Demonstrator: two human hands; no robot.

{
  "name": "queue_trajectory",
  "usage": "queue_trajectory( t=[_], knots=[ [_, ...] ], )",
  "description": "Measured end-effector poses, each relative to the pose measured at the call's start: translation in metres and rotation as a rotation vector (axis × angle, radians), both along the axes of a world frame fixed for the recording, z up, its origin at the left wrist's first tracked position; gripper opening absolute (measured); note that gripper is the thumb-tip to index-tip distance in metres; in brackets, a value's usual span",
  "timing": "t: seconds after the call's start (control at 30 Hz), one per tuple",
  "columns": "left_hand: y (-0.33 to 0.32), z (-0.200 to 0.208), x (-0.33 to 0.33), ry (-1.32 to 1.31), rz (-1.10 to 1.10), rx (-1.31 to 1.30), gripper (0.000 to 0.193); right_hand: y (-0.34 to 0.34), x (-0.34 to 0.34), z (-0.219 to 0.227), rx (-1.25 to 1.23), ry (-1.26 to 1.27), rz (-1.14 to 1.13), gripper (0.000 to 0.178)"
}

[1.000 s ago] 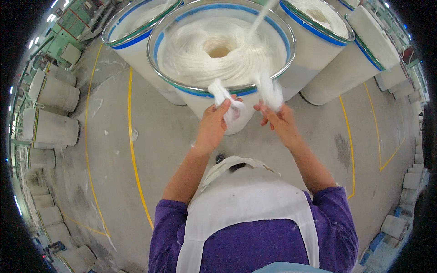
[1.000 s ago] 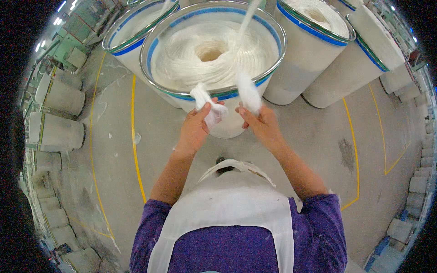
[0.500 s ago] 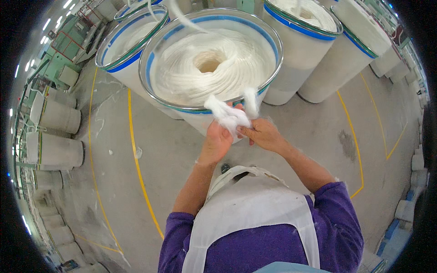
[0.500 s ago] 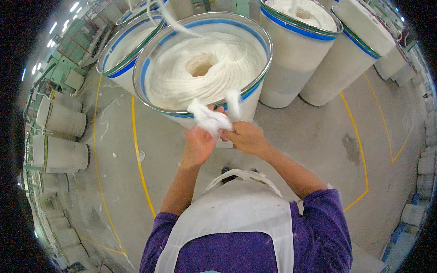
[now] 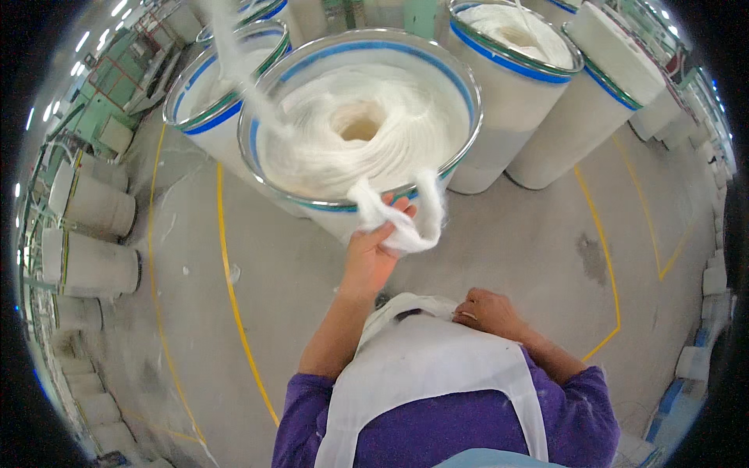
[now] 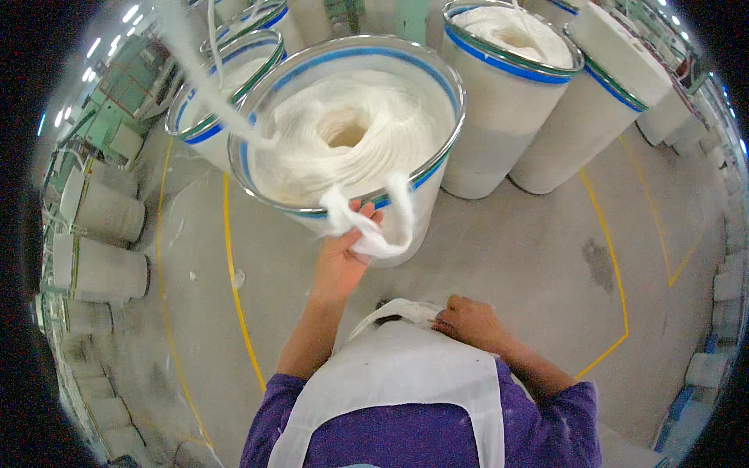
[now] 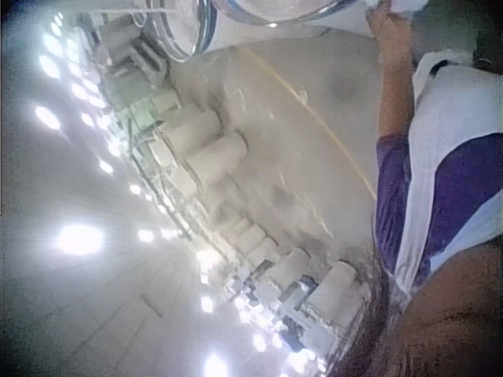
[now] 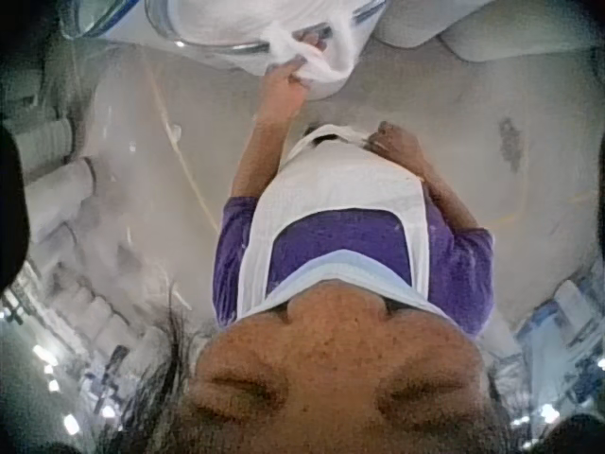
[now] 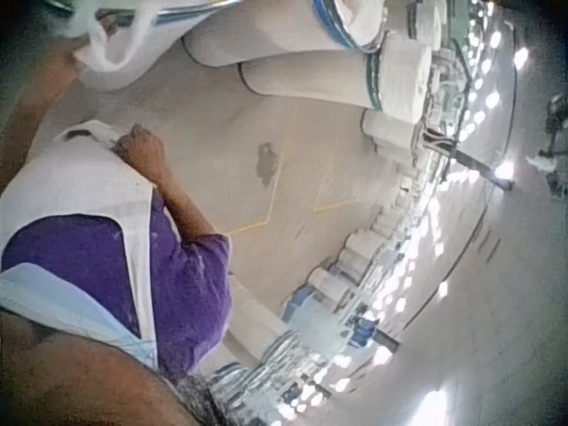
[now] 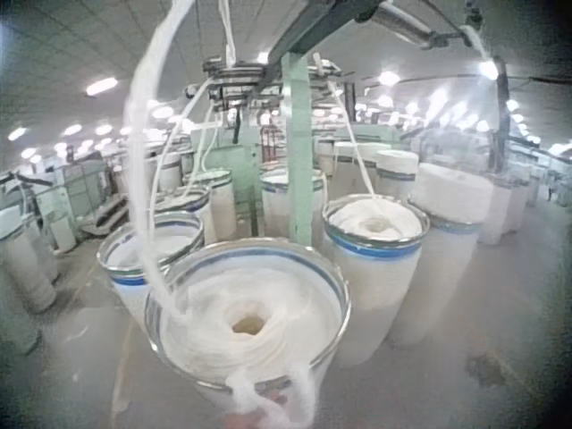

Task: The person repeatedly pulls white textile roving from large cylindrical containers, inspects it, and uses a thin stick to guide or separate strands. They move between several containers, lifting and repositioning roving bundles, and occasionally place the stick into the roving mass.

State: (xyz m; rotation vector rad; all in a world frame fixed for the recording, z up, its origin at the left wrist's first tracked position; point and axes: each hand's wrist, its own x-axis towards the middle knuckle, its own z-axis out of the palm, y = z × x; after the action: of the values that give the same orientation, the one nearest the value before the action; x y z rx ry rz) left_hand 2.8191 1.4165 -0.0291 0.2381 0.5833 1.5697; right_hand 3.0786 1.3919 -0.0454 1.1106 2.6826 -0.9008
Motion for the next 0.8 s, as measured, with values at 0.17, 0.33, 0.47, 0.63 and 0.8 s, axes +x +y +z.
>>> queue_trajectory(
  t=[0.17,0.33,0.47,0.63,0.8],
  knots=[
    [0.001,0.007,-0.001,-0.048,-0.028,-0.036,0.045,0.002,0.021,-0.002,-0.033,0.024,-0.177,0.032],
    [0.003,0.005,-0.005,-0.143,-0.043,0.006,0.043,0.027,0.034,0.042,-0.331,0.958,-0.548,0.023],
    [0.0,0.002,-0.009,-0.247,-0.106,0.086,0.041,0.033,-0.008,0.052,-0.087,1.268,-0.36,0.023],
    [-0.004,0.003,-0.014,-0.258,-0.146,0.109,0.041,0.05,-0.051,0.052,0.294,1.012,-0.045,0.02],
    [-0.006,-0.001,-0.017,-0.206,-0.133,0.089,0.038,0.058,-0.06,0.041,0.418,0.861,0.059,0.019]
  ],
)
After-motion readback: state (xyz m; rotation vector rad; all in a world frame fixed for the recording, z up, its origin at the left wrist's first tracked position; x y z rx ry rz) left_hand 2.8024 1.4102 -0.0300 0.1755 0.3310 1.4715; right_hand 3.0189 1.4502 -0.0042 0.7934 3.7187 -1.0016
